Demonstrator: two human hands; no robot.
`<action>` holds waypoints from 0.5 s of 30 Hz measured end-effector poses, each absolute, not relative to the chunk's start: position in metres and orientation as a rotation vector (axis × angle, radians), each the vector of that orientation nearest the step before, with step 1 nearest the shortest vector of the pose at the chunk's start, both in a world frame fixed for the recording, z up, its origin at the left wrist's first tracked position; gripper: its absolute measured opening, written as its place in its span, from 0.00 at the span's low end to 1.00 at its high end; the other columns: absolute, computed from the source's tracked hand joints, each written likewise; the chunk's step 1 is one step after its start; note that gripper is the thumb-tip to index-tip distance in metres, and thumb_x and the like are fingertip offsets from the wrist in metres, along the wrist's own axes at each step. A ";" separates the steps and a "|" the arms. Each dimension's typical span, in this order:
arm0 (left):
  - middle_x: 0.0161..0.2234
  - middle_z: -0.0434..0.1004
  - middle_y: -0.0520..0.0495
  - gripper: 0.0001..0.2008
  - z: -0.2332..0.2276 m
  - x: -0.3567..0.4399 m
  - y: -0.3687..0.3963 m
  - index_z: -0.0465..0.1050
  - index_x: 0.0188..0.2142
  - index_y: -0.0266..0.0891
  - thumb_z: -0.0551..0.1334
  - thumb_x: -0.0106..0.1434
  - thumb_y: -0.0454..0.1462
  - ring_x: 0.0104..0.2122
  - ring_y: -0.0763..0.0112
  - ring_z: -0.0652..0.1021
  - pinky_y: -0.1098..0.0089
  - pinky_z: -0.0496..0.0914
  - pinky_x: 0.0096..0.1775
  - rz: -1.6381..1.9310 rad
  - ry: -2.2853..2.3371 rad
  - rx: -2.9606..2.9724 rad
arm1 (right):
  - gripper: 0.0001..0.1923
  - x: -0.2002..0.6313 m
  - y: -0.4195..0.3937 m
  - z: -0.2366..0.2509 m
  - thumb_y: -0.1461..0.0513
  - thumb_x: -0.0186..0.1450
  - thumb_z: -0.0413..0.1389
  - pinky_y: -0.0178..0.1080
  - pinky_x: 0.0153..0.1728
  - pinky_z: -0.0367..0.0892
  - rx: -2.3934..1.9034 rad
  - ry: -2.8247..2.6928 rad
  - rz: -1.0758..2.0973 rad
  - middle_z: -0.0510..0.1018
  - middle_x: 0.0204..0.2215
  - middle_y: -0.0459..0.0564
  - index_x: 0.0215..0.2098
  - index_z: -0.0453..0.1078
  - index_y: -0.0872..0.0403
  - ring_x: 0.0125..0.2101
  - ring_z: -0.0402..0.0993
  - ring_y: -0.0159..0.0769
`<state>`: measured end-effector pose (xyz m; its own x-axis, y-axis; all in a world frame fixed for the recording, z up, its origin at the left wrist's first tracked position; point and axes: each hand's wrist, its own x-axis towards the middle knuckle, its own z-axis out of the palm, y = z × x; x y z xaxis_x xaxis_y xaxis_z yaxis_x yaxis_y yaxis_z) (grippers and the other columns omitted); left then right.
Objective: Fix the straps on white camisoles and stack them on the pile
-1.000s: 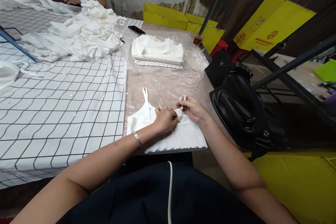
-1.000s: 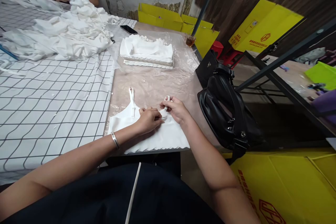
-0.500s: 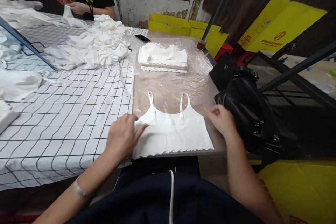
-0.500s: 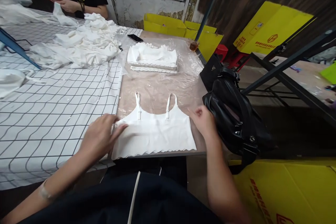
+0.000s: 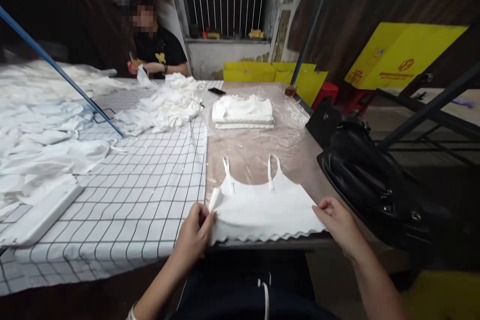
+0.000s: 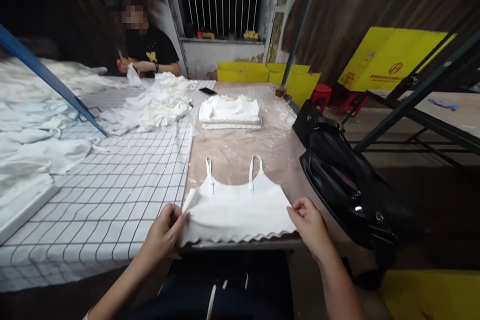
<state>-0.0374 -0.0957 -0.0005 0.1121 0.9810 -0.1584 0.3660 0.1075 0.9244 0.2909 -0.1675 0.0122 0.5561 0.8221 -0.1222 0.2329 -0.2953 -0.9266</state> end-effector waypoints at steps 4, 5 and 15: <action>0.23 0.68 0.56 0.27 0.032 -0.049 -0.074 0.59 0.32 0.44 0.74 0.42 0.48 0.20 0.74 0.70 0.73 0.63 0.23 0.784 1.039 0.845 | 0.23 0.292 -0.150 0.045 0.53 0.48 0.67 0.38 0.24 0.67 -1.495 -0.625 1.118 0.74 0.23 0.44 0.38 0.65 0.48 0.23 0.72 0.38; 0.25 0.71 0.54 0.27 0.045 -0.053 -0.064 0.61 0.33 0.44 0.75 0.41 0.45 0.22 0.73 0.72 0.73 0.66 0.25 0.774 0.998 0.792 | 0.24 0.294 -0.141 0.054 0.54 0.48 0.67 0.37 0.23 0.67 -1.450 -0.605 1.132 0.74 0.23 0.44 0.40 0.66 0.48 0.22 0.71 0.37; 0.26 0.72 0.50 0.09 0.167 -0.009 0.166 0.69 0.29 0.37 0.65 0.56 0.25 0.23 0.79 0.73 0.79 0.70 0.24 1.060 0.968 0.890 | 0.07 0.333 0.090 0.150 0.66 0.53 0.58 0.33 0.22 0.66 -1.252 -0.830 0.882 0.72 0.25 0.45 0.31 0.70 0.52 0.24 0.68 0.31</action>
